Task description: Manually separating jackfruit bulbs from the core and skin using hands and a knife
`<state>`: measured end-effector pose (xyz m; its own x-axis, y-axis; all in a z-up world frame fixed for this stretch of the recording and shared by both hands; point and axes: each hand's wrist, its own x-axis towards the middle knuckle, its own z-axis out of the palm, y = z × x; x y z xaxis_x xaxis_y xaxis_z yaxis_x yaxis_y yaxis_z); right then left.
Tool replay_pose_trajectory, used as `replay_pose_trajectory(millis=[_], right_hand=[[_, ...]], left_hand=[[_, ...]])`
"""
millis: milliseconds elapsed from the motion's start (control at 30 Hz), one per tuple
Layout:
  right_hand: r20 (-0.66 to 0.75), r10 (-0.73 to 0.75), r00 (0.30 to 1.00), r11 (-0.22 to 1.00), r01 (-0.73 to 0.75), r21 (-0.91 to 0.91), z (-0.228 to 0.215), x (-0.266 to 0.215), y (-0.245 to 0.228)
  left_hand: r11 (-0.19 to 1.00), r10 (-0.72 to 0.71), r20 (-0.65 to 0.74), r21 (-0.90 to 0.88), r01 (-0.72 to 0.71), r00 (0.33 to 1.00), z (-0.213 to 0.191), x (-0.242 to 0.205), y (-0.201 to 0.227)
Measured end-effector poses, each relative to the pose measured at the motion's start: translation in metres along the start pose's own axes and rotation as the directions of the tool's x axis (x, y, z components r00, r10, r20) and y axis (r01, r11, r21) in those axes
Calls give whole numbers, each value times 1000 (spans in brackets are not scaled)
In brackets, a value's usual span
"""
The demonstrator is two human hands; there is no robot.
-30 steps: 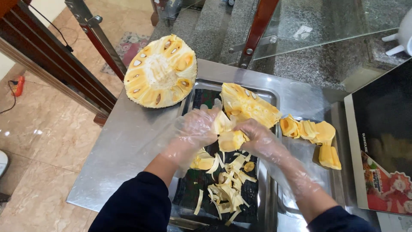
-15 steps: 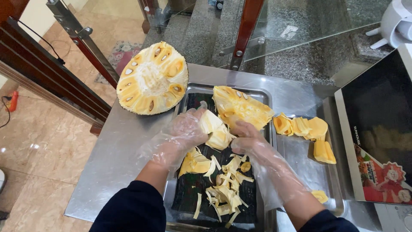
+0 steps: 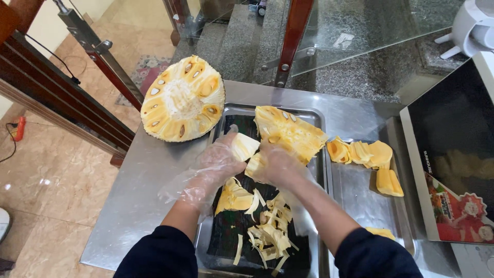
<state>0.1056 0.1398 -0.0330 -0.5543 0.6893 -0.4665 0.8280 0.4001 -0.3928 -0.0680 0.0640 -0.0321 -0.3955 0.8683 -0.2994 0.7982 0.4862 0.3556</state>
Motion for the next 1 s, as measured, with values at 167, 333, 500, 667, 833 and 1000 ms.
replay_pose_trajectory(millis=[167,333,500,667,833,1000], right_hand=[[-418,-521,744,749,165,-641,55,27,37],[-186,-353,917,885,263,-384,41,9,30],[-77,-326,942,939,313,-143,36,-30,26],[-65,-420,905,870,381,-312,42,-44,27],[-221,-603,767,796,556,-240,56,-37,55],[-272,-507,818,848,530,14,8,-89,60]], left_hand=[[984,-139,92,-101,148,986,-14,-6,20],[985,-121,42,-121,125,992,11,-1,4],[992,-93,99,-78,101,991,-32,-45,41],[989,97,46,110,-102,994,15,-1,8],[988,125,84,82,-132,989,69,23,-3],[963,259,-4,85,-257,966,40,-32,5]])
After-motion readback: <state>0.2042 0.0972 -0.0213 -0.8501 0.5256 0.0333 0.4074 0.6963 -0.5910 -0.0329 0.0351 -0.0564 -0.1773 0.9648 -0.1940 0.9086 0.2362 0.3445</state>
